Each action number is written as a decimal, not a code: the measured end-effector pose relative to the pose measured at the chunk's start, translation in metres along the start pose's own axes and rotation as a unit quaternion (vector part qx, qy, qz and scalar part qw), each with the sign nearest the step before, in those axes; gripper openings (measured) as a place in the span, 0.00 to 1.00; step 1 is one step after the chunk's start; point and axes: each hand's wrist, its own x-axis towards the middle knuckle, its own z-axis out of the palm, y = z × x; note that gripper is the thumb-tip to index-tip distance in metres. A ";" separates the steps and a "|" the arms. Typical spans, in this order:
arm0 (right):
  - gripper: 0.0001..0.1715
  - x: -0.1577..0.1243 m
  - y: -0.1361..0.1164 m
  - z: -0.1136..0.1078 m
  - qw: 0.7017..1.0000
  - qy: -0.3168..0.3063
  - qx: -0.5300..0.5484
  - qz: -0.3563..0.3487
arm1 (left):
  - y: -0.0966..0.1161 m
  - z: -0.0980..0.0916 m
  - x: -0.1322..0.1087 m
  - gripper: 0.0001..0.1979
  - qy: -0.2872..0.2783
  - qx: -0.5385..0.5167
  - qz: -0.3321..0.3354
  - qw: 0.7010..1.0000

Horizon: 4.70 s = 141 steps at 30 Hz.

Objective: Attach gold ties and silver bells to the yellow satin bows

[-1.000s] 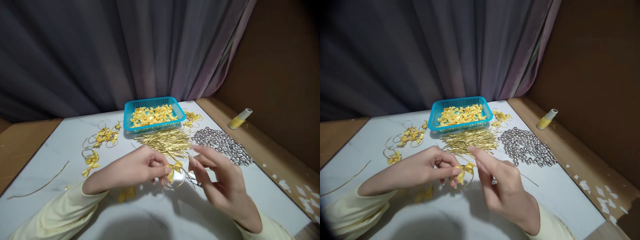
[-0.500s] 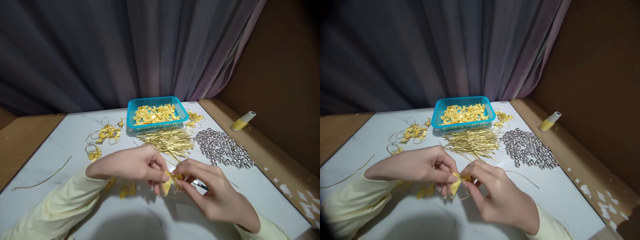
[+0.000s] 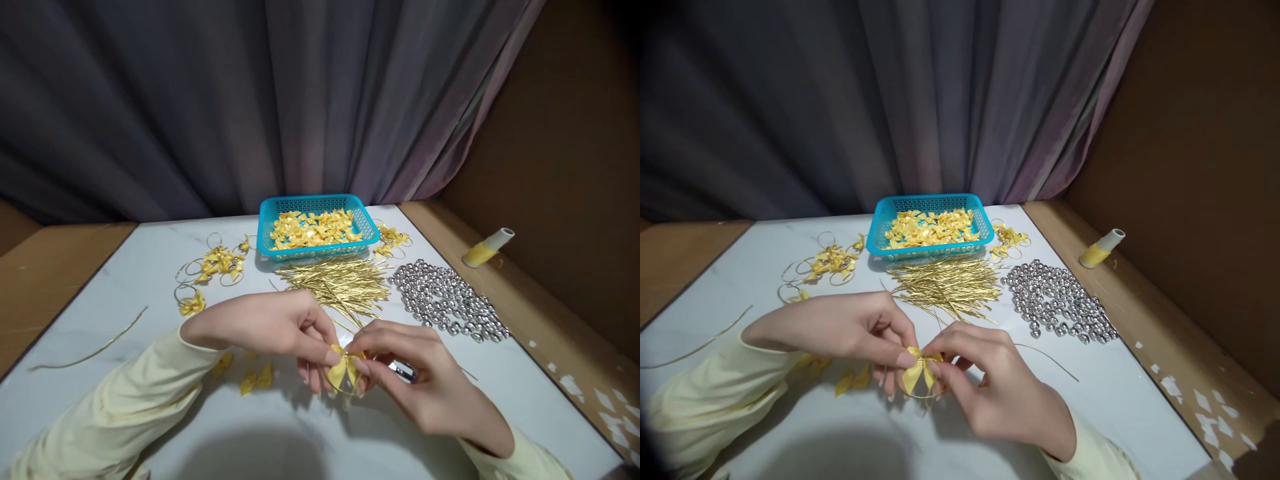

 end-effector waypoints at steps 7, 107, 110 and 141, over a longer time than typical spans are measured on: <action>0.10 0.002 0.001 0.000 1.000 0.002 -0.016 0.001 | 0.001 0.001 0.002 0.08 -0.005 -0.023 -0.024 0.999; 0.08 0.002 0.000 -0.001 0.998 0.031 -0.015 0.046 | 0.002 -0.001 0.000 0.11 0.029 0.032 0.014 0.999; 0.08 0.001 0.001 -0.001 0.998 0.034 -0.012 0.048 | 0.002 -0.001 -0.001 0.12 0.032 0.042 0.014 0.999; 0.15 -0.022 -0.011 -0.003 0.970 0.056 0.163 0.171 | -0.010 0.024 0.008 0.13 0.282 0.311 0.084 0.904</action>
